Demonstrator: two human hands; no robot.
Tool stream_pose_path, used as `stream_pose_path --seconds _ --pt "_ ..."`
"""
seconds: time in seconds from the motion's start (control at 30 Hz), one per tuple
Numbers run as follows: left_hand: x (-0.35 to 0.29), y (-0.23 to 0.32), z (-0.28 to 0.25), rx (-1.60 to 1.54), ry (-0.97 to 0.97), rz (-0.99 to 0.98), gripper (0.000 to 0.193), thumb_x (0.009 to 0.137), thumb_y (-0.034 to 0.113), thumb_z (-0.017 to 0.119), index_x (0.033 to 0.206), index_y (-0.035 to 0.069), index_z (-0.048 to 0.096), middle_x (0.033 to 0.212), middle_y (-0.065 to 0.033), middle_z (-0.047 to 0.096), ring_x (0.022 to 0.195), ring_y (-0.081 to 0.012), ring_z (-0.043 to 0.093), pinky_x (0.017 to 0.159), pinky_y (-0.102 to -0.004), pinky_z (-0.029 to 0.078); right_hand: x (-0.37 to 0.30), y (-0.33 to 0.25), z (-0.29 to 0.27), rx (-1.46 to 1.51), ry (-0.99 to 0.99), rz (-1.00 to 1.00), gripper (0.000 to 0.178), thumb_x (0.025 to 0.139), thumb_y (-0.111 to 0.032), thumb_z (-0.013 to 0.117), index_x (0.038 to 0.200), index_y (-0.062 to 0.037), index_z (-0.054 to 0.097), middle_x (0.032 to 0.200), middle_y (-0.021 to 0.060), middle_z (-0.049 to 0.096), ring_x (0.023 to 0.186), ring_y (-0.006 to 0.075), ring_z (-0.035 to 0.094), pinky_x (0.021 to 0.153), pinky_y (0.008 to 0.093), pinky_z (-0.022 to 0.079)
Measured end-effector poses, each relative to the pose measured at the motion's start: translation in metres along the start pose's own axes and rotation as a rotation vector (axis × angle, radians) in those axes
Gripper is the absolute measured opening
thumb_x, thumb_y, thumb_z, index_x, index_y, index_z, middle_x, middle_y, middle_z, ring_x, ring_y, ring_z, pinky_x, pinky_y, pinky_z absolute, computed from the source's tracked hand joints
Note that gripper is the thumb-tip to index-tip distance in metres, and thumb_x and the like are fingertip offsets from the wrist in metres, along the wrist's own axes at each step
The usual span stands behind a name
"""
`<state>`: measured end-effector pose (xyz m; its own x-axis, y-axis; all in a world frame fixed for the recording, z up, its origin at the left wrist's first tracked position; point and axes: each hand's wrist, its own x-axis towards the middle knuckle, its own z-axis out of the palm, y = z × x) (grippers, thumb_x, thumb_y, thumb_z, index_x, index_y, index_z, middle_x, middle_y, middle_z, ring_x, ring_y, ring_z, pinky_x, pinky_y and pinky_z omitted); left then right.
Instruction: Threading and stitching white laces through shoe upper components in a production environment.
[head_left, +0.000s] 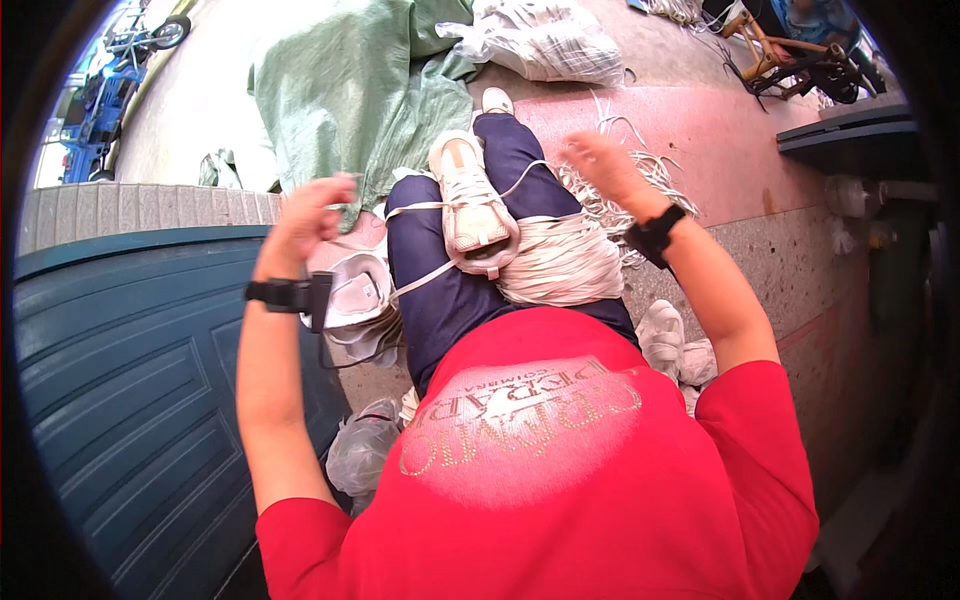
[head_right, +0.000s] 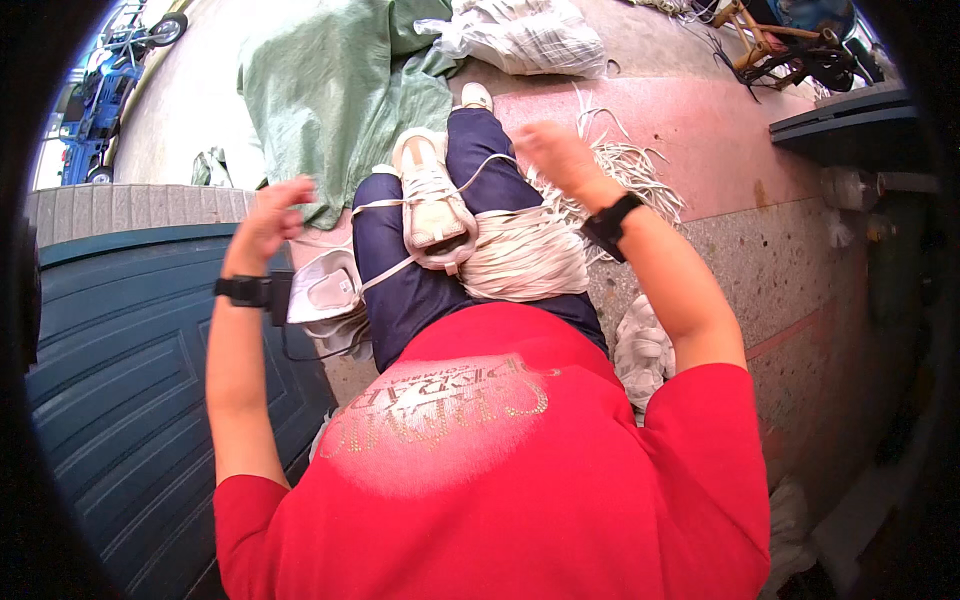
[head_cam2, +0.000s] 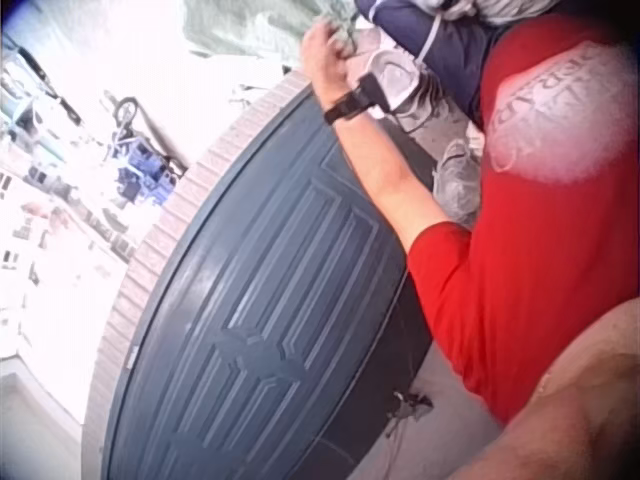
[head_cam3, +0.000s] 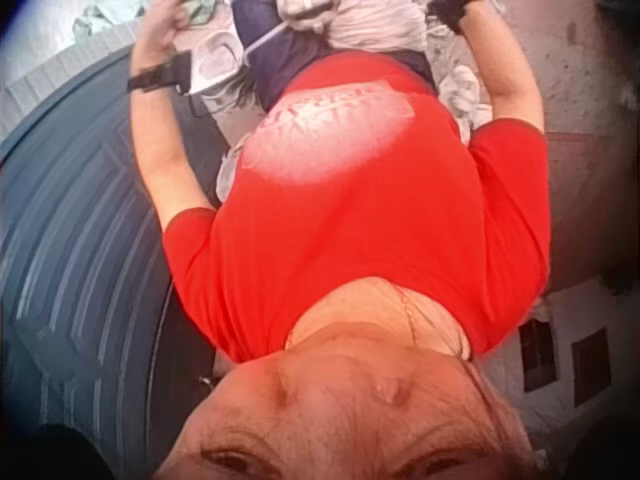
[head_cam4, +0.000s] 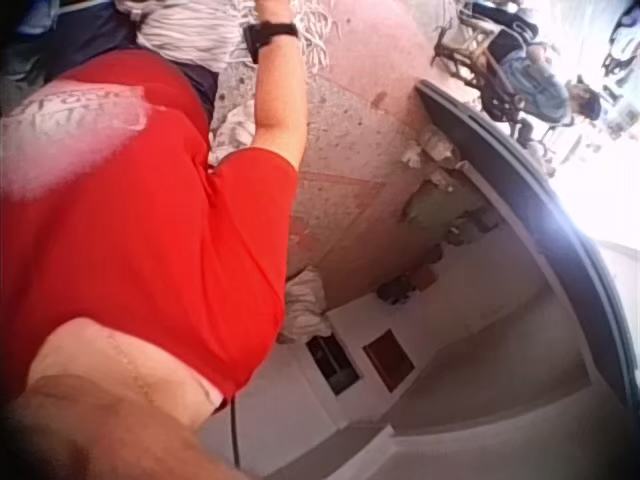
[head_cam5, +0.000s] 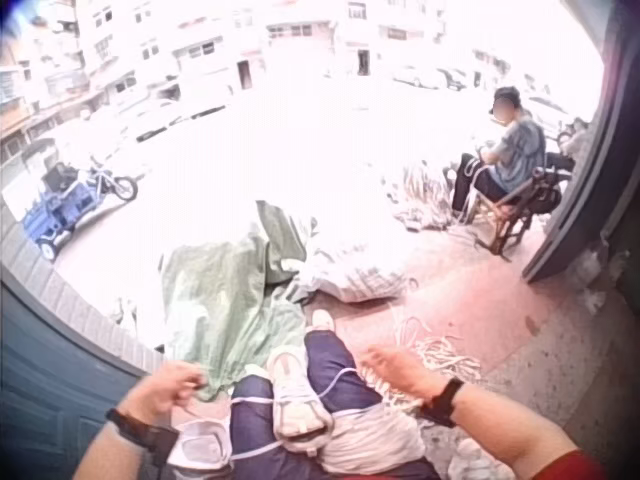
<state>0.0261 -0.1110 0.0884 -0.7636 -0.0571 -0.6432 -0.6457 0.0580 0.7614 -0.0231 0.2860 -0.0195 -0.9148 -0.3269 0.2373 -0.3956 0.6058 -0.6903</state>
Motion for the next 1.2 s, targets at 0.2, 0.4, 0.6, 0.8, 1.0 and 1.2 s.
stream_pose_path --seconds 0.2,0.4,0.6,0.8,1.0,1.2 --pt "-0.057 0.037 -0.184 -0.615 0.199 0.279 0.013 0.091 0.017 0.045 0.087 0.006 0.050 0.053 0.0056 0.032 0.039 -0.0032 0.027 0.037 -0.0183 0.024 -0.029 0.091 -0.149 0.527 0.229 1.006 0.017 0.078 -0.024 0.058 0.068 -0.0156 0.049 0.056 -0.0066 0.036 0.041 0.0037 0.027 0.034 0.0200 0.020" --pt "-0.094 0.038 -0.184 -0.460 0.388 0.307 0.014 0.088 0.016 0.050 0.095 0.005 0.053 0.057 0.0058 0.032 0.045 -0.0038 0.028 0.042 -0.0195 0.025 -0.020 0.093 -0.228 0.589 0.828 0.781 0.022 0.082 -0.012 0.054 0.103 -0.0106 0.058 0.064 -0.0028 0.046 0.050 0.0059 0.041 0.042 0.0190 0.036" --pt "-0.014 -0.031 -0.054 -0.158 0.134 0.051 0.018 0.081 0.019 0.055 0.092 0.006 0.059 0.061 0.0075 0.041 0.050 -0.0039 0.036 0.044 -0.0185 0.026 0.006 0.004 -0.074 0.517 -0.064 0.453 0.023 0.082 -0.014 0.055 0.103 -0.0056 0.058 0.075 0.0016 0.060 0.066 0.0097 0.055 0.060 0.0237 0.045" --pt "0.002 -0.066 0.062 0.080 -0.159 0.108 0.018 0.082 0.016 0.054 0.095 0.004 0.059 0.070 0.0030 0.056 0.060 -0.0040 0.049 0.056 -0.0166 0.038 -0.009 -0.078 0.036 0.117 -0.508 0.103 0.016 0.082 -0.014 0.050 0.082 -0.0013 0.060 0.077 0.0116 0.060 0.075 0.0249 0.058 0.069 0.0332 0.046" --pt "0.011 -0.084 0.085 0.401 0.022 0.215 0.018 0.083 0.016 0.052 0.089 0.001 0.061 0.065 -0.0030 0.059 0.055 -0.0097 0.051 0.054 -0.0235 0.041 -0.007 -0.068 0.067 -0.247 -0.227 -0.105 0.011 0.070 -0.010 0.051 0.071 -0.0034 0.059 0.079 0.0117 0.056 0.082 0.0296 0.051 0.068 0.0404 0.043" --pt "0.014 -0.097 0.090 1.004 0.296 0.641 0.017 0.081 0.020 0.052 0.086 0.008 0.063 0.073 -0.0101 0.062 0.070 -0.0275 0.056 0.062 -0.0395 0.043 -0.006 -0.078 0.066 -0.394 -0.284 -0.158 0.008 0.069 -0.007 0.051 0.072 -0.0047 0.057 0.079 0.0088 0.054 0.081 0.0271 0.050 0.068 0.0389 0.042"
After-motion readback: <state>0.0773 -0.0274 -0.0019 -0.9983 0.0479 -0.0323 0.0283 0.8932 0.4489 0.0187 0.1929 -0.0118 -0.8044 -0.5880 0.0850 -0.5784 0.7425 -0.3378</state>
